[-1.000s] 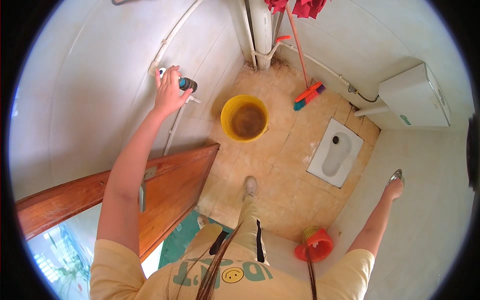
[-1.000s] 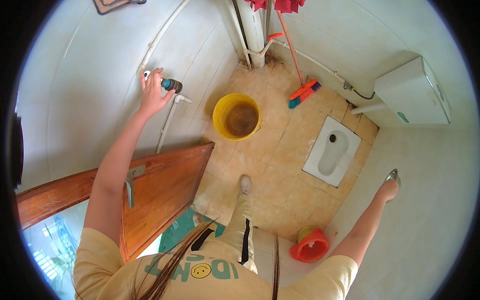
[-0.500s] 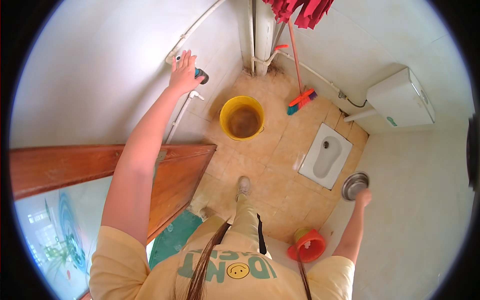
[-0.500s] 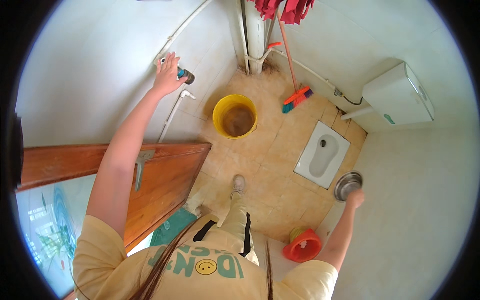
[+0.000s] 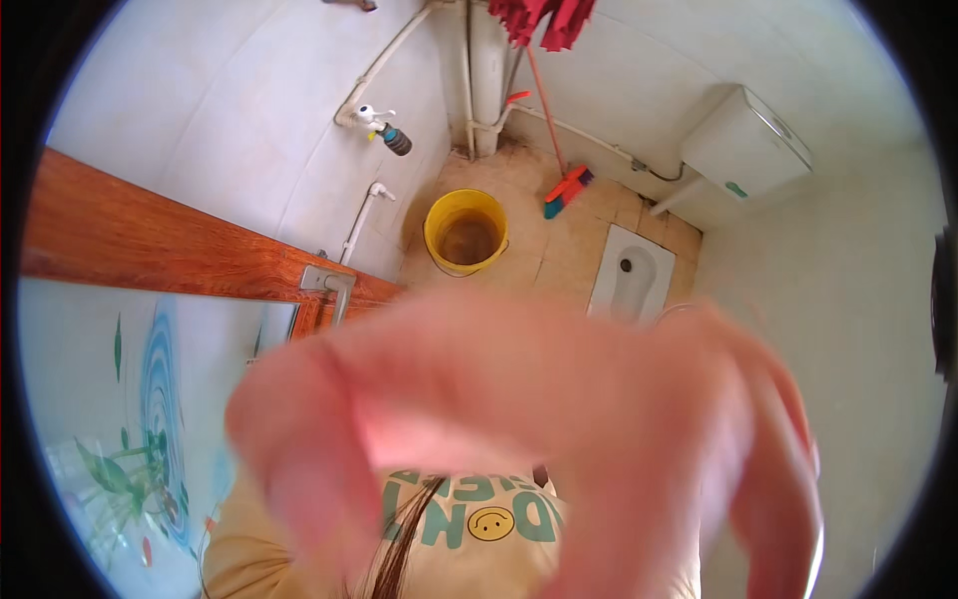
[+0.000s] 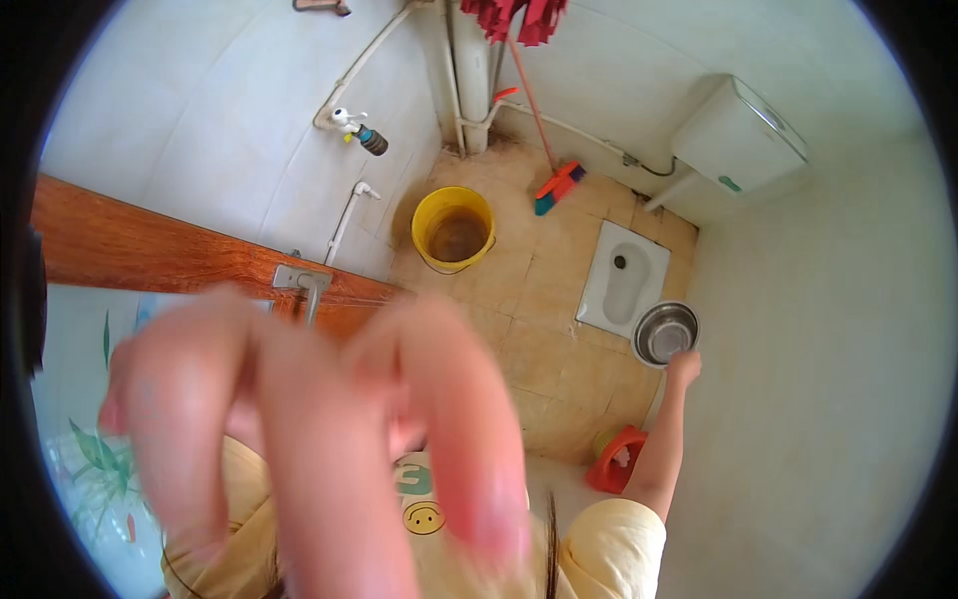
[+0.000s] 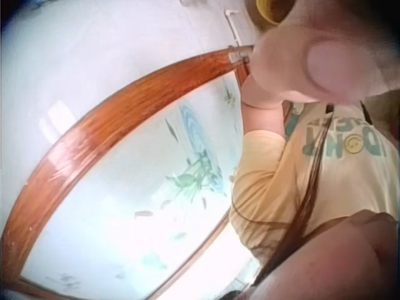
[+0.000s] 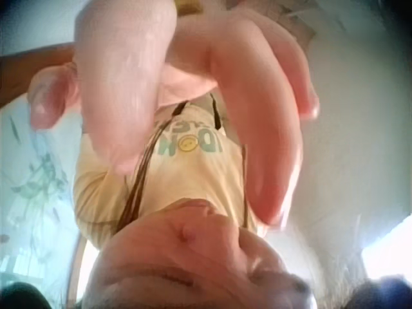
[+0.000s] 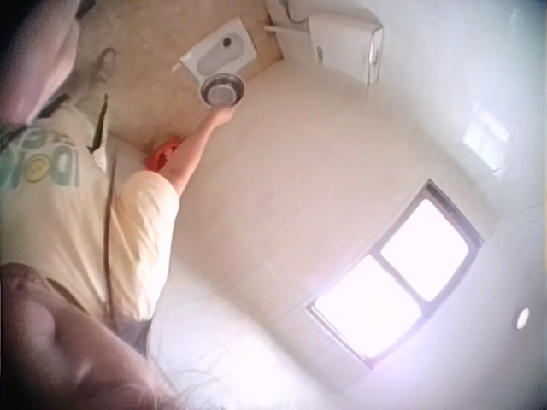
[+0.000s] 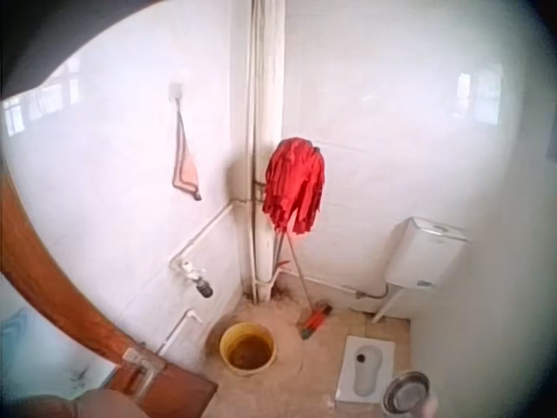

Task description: The person washes green leafy vegetables in a metal colander under a running tap in a bathroom. They then move to the kitchen, place the vegetables on a counter, and handle a metal bowl and a pot lid.

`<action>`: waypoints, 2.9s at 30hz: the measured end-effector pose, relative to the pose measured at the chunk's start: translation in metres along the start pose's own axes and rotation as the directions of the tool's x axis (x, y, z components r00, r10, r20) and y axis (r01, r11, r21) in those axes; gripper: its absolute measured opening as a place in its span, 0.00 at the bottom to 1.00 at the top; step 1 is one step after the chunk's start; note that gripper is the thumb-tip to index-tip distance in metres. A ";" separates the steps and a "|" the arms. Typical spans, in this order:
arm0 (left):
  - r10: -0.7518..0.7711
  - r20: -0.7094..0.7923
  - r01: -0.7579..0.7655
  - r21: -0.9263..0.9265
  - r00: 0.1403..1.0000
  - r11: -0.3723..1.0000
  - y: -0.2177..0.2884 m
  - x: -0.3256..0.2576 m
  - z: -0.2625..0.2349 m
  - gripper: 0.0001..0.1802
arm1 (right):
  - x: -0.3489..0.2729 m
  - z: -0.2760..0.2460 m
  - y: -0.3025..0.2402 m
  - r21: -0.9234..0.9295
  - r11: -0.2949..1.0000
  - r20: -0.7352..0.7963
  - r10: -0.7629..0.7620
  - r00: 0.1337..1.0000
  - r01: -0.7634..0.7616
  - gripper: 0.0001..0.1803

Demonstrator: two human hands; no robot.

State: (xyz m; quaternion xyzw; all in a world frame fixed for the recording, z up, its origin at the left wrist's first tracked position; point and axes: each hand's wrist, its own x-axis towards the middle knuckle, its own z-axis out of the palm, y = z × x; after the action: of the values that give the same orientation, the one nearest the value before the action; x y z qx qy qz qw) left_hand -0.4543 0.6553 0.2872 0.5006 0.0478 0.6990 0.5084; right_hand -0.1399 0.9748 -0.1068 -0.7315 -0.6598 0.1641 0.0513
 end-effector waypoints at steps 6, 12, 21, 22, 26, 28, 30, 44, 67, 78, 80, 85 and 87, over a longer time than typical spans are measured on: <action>0.044 0.329 0.085 -0.368 0.943 0.926 -0.024 -0.035 0.091 0.18 | -0.113 -0.022 0.069 0.259 0.961 -0.131 0.138 0.982 -0.100 0.12; 0.080 0.480 0.202 -0.507 0.874 0.838 -0.012 -0.088 0.165 0.17 | -0.252 0.023 0.124 0.808 0.581 -0.057 0.237 0.970 -0.095 0.10; 0.129 0.638 0.480 -0.683 0.759 0.551 -0.065 -0.110 0.252 0.16 | -0.462 0.034 0.169 0.876 0.419 0.062 0.391 0.918 -0.238 0.07; 0.139 0.651 0.515 -0.697 0.746 0.500 -0.073 -0.112 0.264 0.16 | -0.482 0.035 0.181 0.877 0.422 0.045 0.407 0.912 -0.232 0.08; 0.181 0.711 0.643 -0.696 0.679 0.321 -0.101 -0.123 0.322 0.16 | -0.560 0.009 0.212 0.551 0.794 -0.092 0.364 0.927 -0.257 0.10; 0.179 0.741 0.663 -0.663 0.647 0.347 -0.085 -0.134 0.353 0.16 | -0.576 0.024 0.216 0.491 0.855 -0.099 0.244 0.965 -0.166 0.10; 0.224 0.756 0.733 -0.653 0.615 0.192 -0.111 -0.152 0.391 0.15 | -0.638 0.007 0.252 0.445 0.849 -0.121 0.373 0.920 -0.286 0.10; 0.460 0.784 0.908 -0.369 0.418 -0.198 -0.079 -0.354 0.681 0.15 | -1.077 0.045 0.467 0.532 0.425 -0.370 0.895 0.250 -0.733 0.10; -0.410 0.336 0.499 0.767 -0.848 -0.403 -0.499 -0.708 0.831 0.11 | -1.243 0.052 0.629 0.828 -0.453 0.543 0.795 -0.270 0.331 0.05; -0.704 0.232 0.628 0.684 -0.671 -0.372 -0.672 -0.653 0.940 0.08 | -1.163 -0.117 0.865 0.947 -0.222 0.270 0.941 -0.204 0.231 0.05; -0.736 0.264 0.681 0.647 -0.623 -0.344 -0.691 -0.639 0.961 0.07 | -1.150 -0.140 0.898 0.935 -0.210 0.272 0.942 -0.196 0.287 0.05; -0.760 0.278 0.722 0.605 -0.588 -0.337 -0.701 -0.622 0.987 0.07 | -1.134 -0.178 0.973 0.935 -0.170 0.217 0.968 -0.124 0.312 0.05; -0.793 0.246 0.734 0.592 -0.557 -0.332 -0.709 -0.620 0.988 0.07 | -1.119 -0.186 1.011 0.947 -0.155 0.193 0.975 -0.110 0.283 0.06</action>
State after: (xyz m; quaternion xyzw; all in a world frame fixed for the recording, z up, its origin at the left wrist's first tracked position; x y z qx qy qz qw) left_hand 0.7441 0.0871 -0.0361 0.4543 0.2889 -0.2581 0.8022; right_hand 0.7915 -0.2230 -0.0337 -0.6444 0.2612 0.0561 0.7165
